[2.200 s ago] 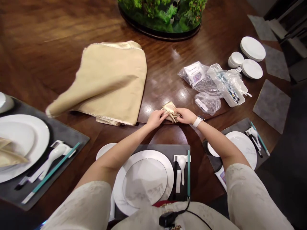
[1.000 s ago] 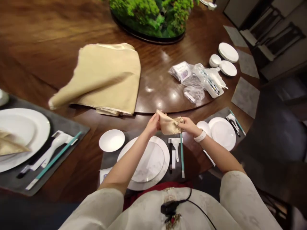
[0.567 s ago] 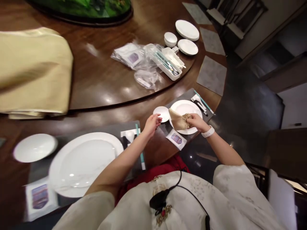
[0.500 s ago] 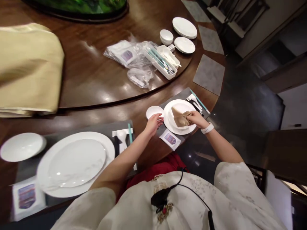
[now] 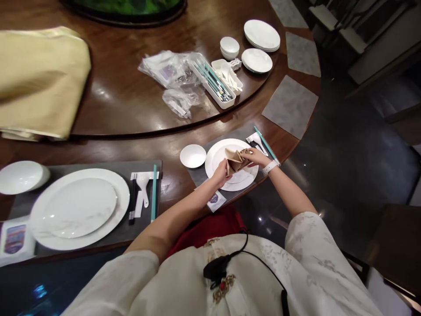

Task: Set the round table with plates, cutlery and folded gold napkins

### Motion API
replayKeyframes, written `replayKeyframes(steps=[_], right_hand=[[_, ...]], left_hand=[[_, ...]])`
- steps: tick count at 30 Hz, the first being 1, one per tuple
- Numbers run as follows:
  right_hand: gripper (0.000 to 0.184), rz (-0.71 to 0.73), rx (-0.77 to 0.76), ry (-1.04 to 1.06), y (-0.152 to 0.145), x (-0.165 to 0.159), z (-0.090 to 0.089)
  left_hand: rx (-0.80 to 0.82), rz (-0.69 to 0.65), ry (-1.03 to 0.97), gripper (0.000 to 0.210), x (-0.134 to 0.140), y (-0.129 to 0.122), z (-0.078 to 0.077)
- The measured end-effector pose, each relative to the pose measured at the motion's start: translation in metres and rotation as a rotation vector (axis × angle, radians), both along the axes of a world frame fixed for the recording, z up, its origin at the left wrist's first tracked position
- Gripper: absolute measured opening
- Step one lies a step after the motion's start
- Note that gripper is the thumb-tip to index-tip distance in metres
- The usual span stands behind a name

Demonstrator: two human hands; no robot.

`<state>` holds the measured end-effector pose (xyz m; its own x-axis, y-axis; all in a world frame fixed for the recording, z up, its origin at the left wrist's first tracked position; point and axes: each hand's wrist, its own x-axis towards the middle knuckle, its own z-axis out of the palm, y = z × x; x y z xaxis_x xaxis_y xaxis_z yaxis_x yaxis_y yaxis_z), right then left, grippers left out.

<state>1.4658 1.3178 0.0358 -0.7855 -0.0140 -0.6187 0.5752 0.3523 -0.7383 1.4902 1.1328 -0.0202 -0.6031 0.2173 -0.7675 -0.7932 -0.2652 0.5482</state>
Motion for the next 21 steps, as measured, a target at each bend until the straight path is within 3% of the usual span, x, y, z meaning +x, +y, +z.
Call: replayKeyframes(steps=[4,8,11,21], right_hand=[[0.034,-0.071,-0.047,0.001,0.016,-0.007,-0.012],[0.030,-0.119,-0.042,0.008,0.018,-0.012,-0.021],[0.030,-0.148,-0.036,0.012,0.018,-0.013,-0.023],[0.022,-0.193,-0.018,0.084,0.026,-0.011,-0.026]], left_hand=[[0.077,0.128,-0.016,0.037,0.007,-0.011,0.003],[0.035,0.219,0.072,0.030,0.018,-0.023,0.005],[-0.033,0.171,0.106,0.031,0.024,-0.029,-0.001],[-0.330,0.038,0.198,0.061,0.039,-0.039,-0.024]])
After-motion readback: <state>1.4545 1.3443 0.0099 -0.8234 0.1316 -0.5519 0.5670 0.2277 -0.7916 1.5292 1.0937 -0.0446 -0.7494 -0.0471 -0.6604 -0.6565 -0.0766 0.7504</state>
